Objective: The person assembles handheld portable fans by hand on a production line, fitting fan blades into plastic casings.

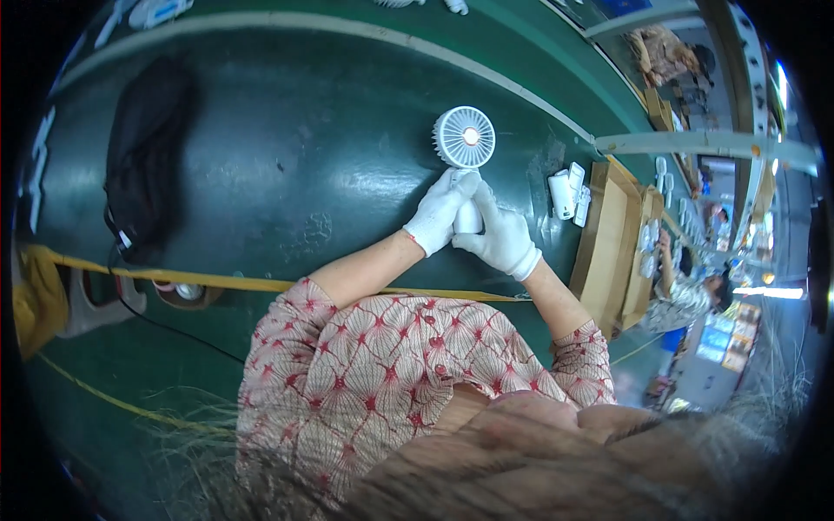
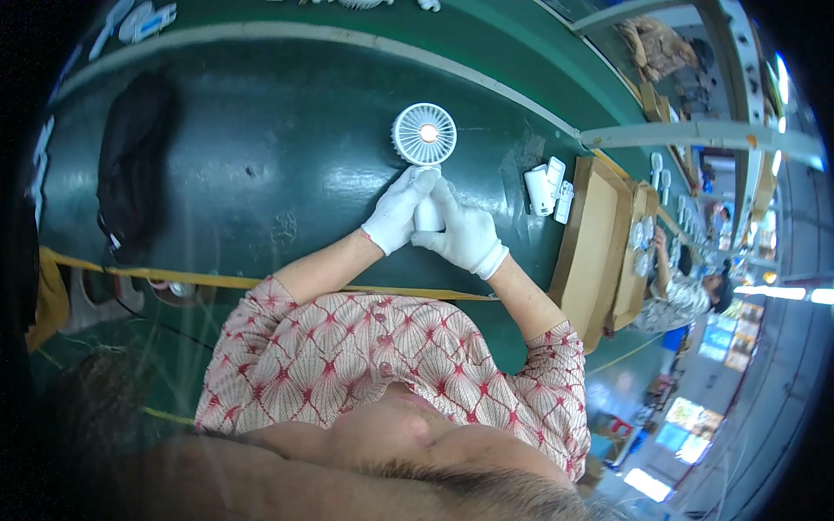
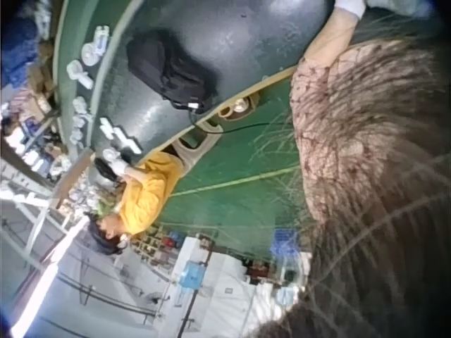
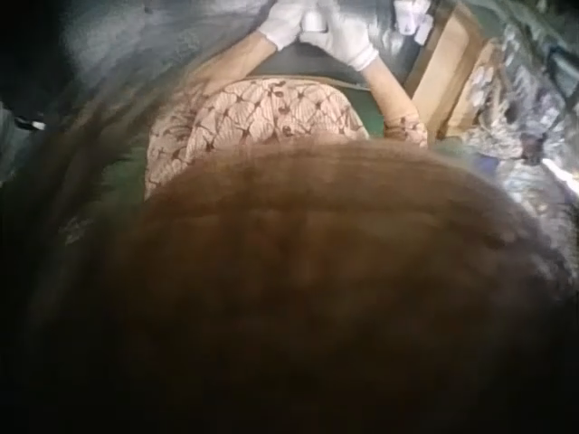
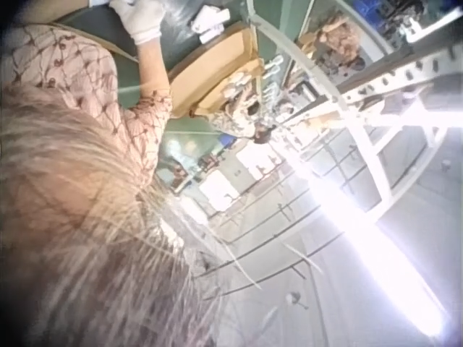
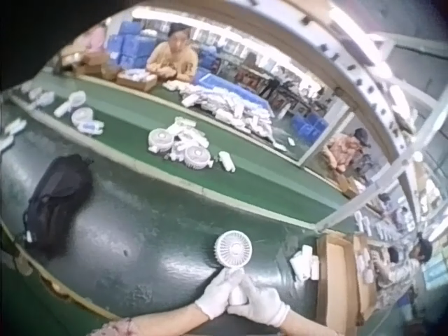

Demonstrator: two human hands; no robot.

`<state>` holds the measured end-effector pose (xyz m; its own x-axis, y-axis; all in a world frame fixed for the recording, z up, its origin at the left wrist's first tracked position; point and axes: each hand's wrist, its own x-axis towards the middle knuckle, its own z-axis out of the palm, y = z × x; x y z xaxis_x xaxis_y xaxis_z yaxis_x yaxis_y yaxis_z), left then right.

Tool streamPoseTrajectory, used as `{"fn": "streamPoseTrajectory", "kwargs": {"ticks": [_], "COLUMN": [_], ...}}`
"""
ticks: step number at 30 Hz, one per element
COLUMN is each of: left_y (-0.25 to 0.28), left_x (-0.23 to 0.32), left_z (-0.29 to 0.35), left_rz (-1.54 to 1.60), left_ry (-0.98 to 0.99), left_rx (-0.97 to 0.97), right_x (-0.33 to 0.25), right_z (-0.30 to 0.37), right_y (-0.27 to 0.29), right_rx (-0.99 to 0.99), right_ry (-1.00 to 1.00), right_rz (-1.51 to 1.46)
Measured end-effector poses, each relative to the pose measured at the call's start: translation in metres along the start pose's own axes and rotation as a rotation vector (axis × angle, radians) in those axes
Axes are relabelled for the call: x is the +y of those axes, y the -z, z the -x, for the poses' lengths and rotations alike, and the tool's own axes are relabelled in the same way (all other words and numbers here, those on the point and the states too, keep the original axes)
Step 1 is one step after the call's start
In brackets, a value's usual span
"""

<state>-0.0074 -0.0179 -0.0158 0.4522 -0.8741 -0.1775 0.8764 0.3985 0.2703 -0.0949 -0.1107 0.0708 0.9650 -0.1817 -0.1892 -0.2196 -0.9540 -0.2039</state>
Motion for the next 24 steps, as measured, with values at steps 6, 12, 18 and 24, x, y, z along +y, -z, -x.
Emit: {"fn": "streamPoseTrajectory", "kwargs": {"ticks": [6,12,18,24], "left_y": [0.004,0.004,0.000,-0.002], "left_x": [0.028,0.032,0.036,0.037], "left_z": [0.000,-0.002,0.001,0.003], "left_rz": [0.111,0.011,-0.073,-0.108], "left_ry": [-0.085,-0.100,-0.136,-0.152], "left_rx": [-0.137,-0.263,-0.274,-0.273], "right_x": [-0.001,-0.007,-0.016,-0.012], "right_z": [-0.006,-0.002,-0.008,-0.012], "right_y": [-0.020,-0.006,0.003,-0.002], "right_rx": [0.360,0.245,0.247,0.199], "right_ry": [-0.055,-0.135,-0.152,-0.109], "right_rz": [-0.572,-0.606,-0.475,-0.561]}}
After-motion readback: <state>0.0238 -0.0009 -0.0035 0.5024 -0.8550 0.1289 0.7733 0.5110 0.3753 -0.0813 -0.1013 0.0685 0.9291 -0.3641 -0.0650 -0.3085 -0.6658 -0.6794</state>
